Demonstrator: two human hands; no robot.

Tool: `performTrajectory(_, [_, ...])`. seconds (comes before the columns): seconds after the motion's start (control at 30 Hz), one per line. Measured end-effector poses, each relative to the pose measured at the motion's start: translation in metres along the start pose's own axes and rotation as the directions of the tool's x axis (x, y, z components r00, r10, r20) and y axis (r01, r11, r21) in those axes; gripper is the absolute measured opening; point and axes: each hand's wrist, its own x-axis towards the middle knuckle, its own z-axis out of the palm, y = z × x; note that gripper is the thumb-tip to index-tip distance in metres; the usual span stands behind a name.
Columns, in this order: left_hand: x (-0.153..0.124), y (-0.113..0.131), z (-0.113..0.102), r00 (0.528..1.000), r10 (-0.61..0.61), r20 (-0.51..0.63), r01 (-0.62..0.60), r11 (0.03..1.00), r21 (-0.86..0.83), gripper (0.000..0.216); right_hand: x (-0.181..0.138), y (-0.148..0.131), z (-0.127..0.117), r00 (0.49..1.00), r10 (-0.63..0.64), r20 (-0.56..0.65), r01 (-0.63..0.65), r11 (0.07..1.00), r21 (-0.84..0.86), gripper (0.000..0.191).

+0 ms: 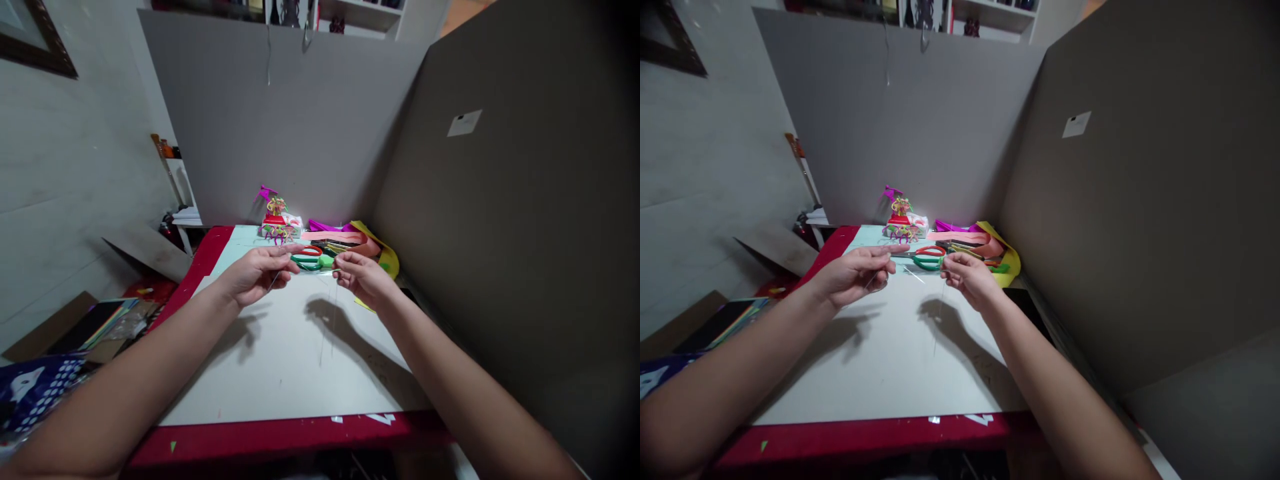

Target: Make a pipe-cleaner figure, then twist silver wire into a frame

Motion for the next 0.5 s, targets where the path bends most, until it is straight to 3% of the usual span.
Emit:
performTrajectory(0.13, [0.016,-0.020,-0.006,0.997,-0.065,0.048,0.062,0.996,0.071,0.039,-0.002,0.021,0.017,0.999,0.025,0.039,-0.031,0.986,0.163,0.034])
performTrajectory(0.23, [0.027,-0.032,-0.009,0.993,-0.113,0.045,0.100,0.969,0.227,0.037,-0.004,0.038,0.023,0.998,0.036,0.057,-0.048,0.971,0.235,0.032])
performTrajectory(0.37, [0.037,-0.039,-0.010,0.983,-0.183,-0.009,0.158,0.821,0.548,0.024,-0.008,0.051,0.029,0.995,0.057,0.087,-0.078,0.960,0.268,0.026])
performTrajectory(0.5, [0.038,-0.038,-0.013,0.982,-0.179,-0.062,0.176,0.735,0.655,0.018,-0.009,0.058,0.034,0.999,0.040,0.036,-0.048,0.972,0.232,0.024])
